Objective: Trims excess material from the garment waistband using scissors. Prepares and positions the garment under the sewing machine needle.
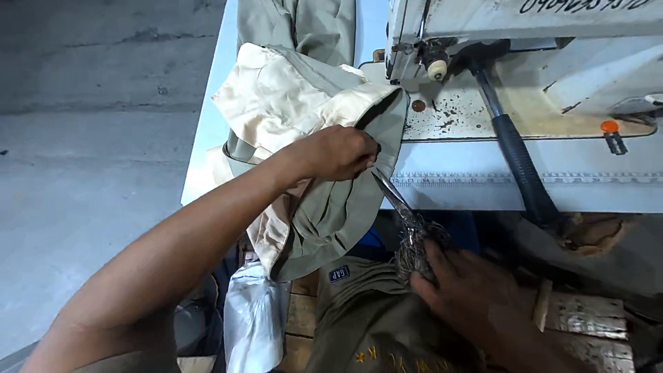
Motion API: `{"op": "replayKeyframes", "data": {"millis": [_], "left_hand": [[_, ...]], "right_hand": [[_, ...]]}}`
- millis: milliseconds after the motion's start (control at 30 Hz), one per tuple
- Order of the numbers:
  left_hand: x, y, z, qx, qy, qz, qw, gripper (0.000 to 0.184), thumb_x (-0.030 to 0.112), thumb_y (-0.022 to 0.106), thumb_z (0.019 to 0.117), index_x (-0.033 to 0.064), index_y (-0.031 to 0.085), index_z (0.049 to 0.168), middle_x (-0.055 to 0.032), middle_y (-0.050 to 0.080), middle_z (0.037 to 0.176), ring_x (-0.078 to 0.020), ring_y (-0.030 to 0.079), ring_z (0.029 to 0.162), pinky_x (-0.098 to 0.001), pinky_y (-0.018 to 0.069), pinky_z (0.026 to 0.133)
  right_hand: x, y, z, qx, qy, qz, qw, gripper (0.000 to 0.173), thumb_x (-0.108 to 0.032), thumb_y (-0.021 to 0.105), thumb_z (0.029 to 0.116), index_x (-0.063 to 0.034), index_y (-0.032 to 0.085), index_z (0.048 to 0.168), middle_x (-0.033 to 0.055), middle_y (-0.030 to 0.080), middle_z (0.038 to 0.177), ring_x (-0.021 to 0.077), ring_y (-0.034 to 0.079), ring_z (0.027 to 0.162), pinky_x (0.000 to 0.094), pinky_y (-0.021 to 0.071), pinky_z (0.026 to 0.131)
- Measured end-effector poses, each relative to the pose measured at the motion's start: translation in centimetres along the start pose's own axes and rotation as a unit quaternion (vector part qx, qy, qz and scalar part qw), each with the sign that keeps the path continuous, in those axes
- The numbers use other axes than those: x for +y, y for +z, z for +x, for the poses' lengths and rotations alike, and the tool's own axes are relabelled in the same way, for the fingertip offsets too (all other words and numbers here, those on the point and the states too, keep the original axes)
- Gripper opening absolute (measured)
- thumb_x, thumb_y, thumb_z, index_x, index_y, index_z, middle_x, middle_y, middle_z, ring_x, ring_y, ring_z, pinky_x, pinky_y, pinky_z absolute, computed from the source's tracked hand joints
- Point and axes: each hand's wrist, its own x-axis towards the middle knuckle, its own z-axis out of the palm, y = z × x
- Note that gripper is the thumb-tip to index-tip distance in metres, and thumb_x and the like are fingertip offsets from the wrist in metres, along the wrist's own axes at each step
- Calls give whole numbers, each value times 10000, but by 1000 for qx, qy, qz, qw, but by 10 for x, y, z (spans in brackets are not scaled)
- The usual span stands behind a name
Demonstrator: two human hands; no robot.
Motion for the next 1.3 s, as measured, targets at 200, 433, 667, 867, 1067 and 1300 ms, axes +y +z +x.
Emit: {"op": "replayKeyframes", "data": {"millis": [200,433,667,867,1067,1300], "left_hand": [[-2,-4,2,-31,-23,-35,999,192,204,547,1049,73,687,1041,-79,670,1045,-227,670,948,-466,551,841],[-1,-1,-2,-13,-29,-39,999,226,229,518,1063,79,686,1050,-70,676,1051,-213,673,957,-462,549,838],[0,0,-2,-14,-32,-32,999,218,223,521,1060,74,681,1058,-79,680,1051,-230,678,965,-479,553,843],[-1,1,-6,2,-15,-43,999,207,206,528,1058,64,678,1046,-72,664,1007,-214,667,925,-448,553,810],[-10,9,-8,59,-15,-112,992,149,154,612,1006,57,719,973,-61,694,877,-183,673,814,-430,557,756],[-7,20,-26,103,0,-67,992,167,170,534,1034,60,657,1006,-66,643,960,-181,660,878,-378,571,767]], "right_hand": [[14,-2,13,-14,-11,58,998,481,-409,538,895,-10,778,1018,79,652,624,261,629,534,385,469,450],[42,0,16,-35,-19,171,985,477,-410,565,886,-19,787,1046,106,697,677,268,666,570,446,518,503],[51,9,17,-56,-23,212,975,476,-397,588,878,-18,783,1088,119,719,721,273,690,619,468,538,547],[76,17,24,-70,-70,211,973,430,-313,592,902,-6,762,1150,154,734,790,331,712,706,511,564,635],[99,14,33,-99,-119,202,967,400,-272,612,892,-6,756,1152,155,754,873,340,724,768,494,578,663],[103,15,29,-74,-119,183,973,408,-306,570,899,-27,769,1121,119,740,814,305,699,703,441,557,600]]}}
